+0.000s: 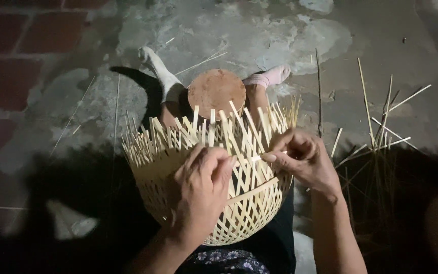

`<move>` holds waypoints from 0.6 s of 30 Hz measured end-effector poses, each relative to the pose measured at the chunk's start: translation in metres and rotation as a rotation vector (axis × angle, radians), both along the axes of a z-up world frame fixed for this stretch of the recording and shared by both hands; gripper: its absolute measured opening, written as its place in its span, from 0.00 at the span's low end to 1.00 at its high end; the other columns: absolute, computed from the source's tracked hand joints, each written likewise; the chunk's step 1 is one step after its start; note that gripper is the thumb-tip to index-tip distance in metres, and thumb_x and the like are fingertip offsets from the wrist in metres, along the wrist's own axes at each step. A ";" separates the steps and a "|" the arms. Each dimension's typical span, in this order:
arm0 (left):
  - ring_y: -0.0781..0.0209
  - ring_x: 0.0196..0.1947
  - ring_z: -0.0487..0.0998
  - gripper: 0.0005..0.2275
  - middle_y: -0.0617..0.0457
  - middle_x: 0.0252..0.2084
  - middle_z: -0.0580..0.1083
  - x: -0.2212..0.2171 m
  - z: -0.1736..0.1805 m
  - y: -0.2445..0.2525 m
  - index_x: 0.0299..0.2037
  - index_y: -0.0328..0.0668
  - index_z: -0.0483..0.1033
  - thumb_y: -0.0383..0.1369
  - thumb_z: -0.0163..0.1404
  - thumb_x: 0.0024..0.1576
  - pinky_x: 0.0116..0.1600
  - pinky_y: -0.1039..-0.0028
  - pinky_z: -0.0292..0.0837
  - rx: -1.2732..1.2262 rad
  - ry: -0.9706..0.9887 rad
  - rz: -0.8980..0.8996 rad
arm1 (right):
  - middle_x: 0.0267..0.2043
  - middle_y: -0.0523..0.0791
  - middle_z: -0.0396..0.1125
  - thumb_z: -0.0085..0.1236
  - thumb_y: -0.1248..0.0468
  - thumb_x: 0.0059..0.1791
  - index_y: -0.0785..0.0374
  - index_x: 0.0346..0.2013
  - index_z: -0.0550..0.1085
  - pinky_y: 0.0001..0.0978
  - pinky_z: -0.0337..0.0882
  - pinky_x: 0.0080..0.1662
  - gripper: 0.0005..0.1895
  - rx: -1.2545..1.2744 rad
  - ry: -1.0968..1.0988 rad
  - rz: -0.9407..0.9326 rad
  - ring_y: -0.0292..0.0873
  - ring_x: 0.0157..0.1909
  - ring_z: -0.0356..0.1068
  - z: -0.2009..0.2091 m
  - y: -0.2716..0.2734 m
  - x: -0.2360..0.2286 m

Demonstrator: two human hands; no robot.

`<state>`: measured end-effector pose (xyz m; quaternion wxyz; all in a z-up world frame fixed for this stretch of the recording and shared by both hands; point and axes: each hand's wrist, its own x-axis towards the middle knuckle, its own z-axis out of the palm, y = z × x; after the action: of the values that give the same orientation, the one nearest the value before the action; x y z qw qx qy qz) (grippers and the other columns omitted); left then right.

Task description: Weave a bamboo basket by interlacing thin strips of bamboo.

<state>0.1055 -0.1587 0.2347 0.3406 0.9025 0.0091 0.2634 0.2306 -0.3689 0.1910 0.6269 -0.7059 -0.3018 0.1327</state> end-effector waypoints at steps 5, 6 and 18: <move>0.67 0.23 0.73 0.07 0.54 0.28 0.74 0.015 -0.018 -0.011 0.35 0.37 0.74 0.28 0.60 0.58 0.26 0.76 0.73 -0.075 -0.070 0.038 | 0.27 0.41 0.72 0.65 0.66 0.46 0.64 0.34 0.75 0.23 0.69 0.23 0.07 0.095 0.144 -0.053 0.29 0.23 0.69 0.006 0.005 -0.006; 0.68 0.21 0.73 0.08 0.56 0.26 0.74 0.018 -0.024 -0.014 0.29 0.40 0.74 0.28 0.59 0.59 0.24 0.78 0.71 -0.089 -0.077 0.053 | 0.25 0.42 0.71 0.65 0.67 0.47 0.65 0.34 0.75 0.23 0.67 0.21 0.06 0.133 0.210 -0.052 0.30 0.22 0.68 0.004 0.004 -0.006; 0.72 0.22 0.77 0.10 0.57 0.31 0.79 -0.036 0.011 0.038 0.49 0.36 0.78 0.29 0.56 0.59 0.22 0.81 0.74 -0.302 -0.080 0.134 | 0.26 0.42 0.72 0.67 0.70 0.47 0.67 0.33 0.76 0.20 0.66 0.26 0.06 0.149 0.180 -0.089 0.30 0.25 0.67 -0.014 -0.002 -0.007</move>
<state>0.0699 -0.1210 0.2453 0.4541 0.8273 0.0950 0.3167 0.2232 -0.3714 0.1770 0.7076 -0.6552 -0.2216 0.1446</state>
